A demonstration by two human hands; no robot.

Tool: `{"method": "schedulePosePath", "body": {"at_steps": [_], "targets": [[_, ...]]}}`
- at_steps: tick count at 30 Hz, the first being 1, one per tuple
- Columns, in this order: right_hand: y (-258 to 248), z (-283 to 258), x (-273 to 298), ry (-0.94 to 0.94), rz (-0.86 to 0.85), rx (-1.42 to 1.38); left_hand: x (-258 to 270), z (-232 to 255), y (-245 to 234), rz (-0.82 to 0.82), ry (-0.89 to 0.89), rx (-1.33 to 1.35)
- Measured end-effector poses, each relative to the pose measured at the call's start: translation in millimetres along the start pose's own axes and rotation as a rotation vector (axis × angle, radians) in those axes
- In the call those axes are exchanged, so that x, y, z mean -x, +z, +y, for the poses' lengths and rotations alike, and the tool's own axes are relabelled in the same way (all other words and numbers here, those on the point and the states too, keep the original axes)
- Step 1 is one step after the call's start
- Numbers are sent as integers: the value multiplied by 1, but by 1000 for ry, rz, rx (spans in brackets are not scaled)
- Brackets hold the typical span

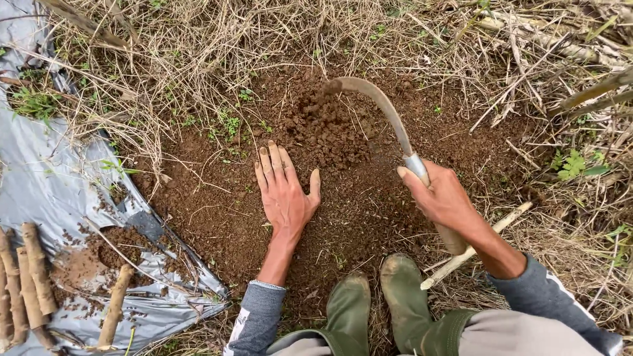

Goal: The person uses a sickle to break up and loosen the soil in a garden bed. They repeatedly strike the ground with the tool and use their hands to clear away dry grass and debris from the area.

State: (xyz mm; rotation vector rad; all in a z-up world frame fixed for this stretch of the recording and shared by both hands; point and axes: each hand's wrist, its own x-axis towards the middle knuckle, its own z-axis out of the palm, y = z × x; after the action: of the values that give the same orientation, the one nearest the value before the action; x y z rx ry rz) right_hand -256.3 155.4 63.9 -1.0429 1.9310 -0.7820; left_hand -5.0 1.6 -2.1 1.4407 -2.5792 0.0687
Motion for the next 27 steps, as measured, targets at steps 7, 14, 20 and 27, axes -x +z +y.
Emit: {"method": "schedulePosePath", "body": {"at_steps": [7,14,20,27], "targets": [[15,2,-12,138,-229,-197,2,-1,-1,0,-16,12],[35,33,-33,58,-165,-285,0,2,1,-2,-21,26],[9,17,-10,52,-106,-111,1,-3,-2,0,-13,36],[30,12,-10,-10,-142,-51,4,-1,1,-1,-11,51]]}}
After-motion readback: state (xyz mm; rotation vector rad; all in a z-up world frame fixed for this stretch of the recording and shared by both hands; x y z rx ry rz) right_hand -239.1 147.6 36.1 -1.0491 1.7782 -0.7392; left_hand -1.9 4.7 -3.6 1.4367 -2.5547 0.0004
